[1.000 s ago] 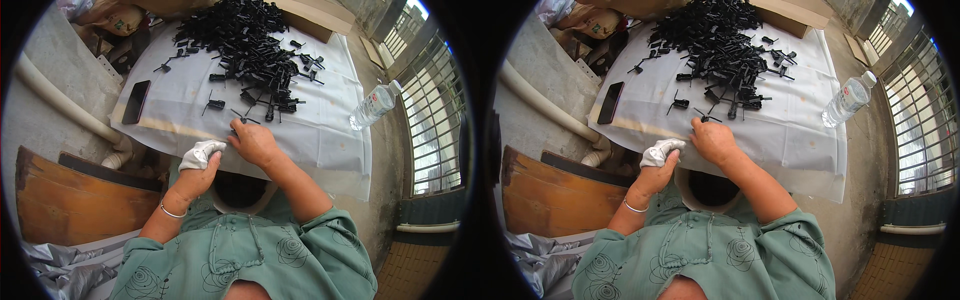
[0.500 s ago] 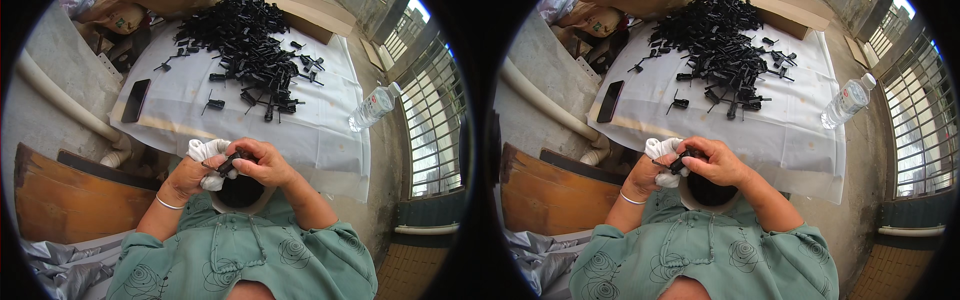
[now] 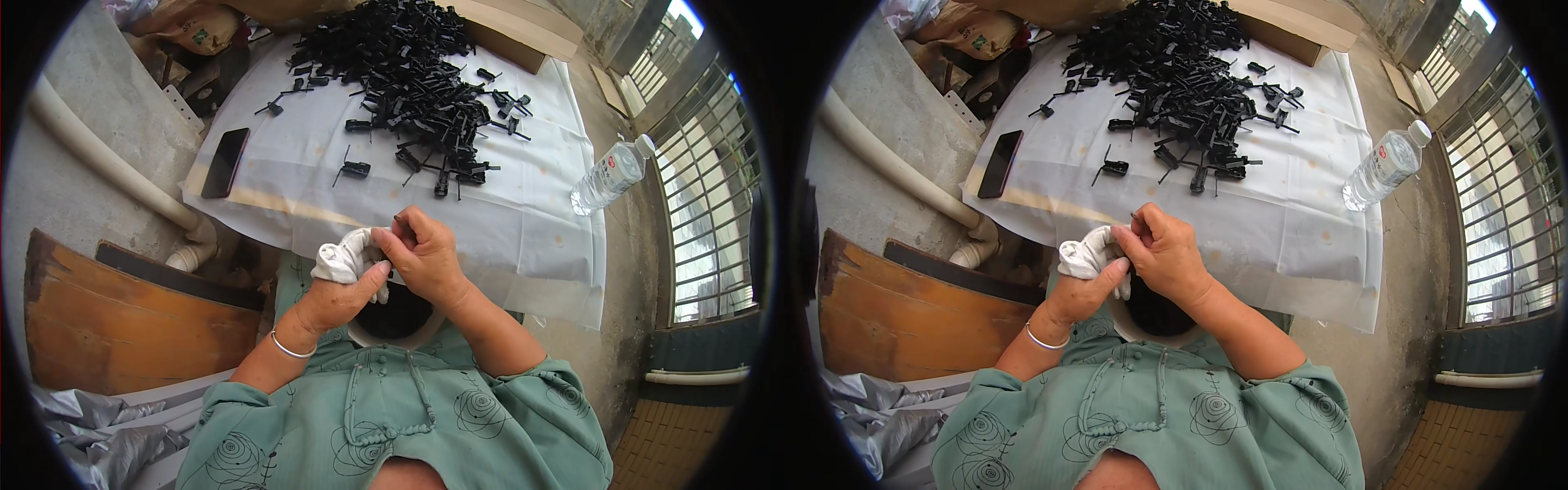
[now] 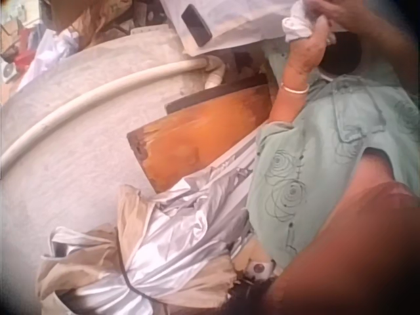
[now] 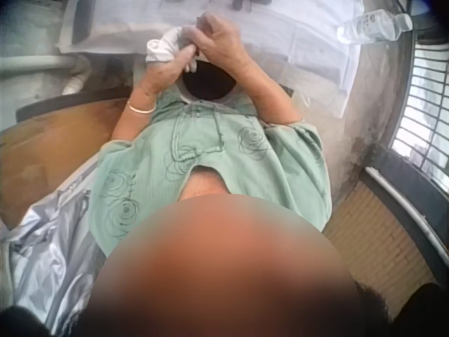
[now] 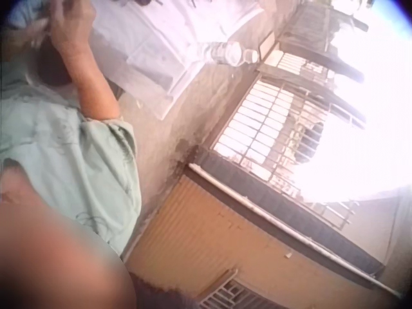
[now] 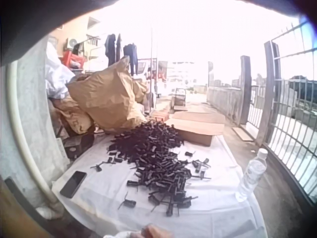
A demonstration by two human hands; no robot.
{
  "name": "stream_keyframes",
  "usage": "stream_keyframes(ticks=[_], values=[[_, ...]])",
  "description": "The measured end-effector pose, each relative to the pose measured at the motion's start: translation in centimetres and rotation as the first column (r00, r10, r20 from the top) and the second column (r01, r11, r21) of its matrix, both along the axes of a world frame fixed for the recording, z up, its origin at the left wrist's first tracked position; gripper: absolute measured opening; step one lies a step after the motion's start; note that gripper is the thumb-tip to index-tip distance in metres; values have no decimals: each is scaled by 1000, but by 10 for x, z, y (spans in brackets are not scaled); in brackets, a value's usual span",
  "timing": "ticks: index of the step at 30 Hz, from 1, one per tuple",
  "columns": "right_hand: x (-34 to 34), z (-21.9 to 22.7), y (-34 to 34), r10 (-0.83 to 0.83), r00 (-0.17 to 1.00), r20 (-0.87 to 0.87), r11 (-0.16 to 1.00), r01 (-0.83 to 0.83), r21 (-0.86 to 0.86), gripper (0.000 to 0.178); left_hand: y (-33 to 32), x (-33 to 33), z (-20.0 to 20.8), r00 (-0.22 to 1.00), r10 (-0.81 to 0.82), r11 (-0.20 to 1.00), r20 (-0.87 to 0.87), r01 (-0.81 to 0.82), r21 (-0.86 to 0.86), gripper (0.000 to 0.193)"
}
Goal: The person is wiping and inspecting small black plastic components with a white cloth at a workstation.
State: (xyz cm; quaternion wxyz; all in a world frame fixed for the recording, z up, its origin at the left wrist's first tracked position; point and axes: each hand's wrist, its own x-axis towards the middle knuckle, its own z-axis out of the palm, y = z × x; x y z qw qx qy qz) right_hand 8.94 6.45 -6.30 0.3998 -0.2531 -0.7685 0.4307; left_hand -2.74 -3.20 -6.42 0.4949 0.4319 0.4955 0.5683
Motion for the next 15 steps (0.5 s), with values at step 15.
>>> stream_keyframes(ticks=[15], values=[[22, 3, 0, 274, 953, 132, 948, -244, -204, 26, 0, -10, 4, 983, 154, 987, 104, -148, -58, 32]])
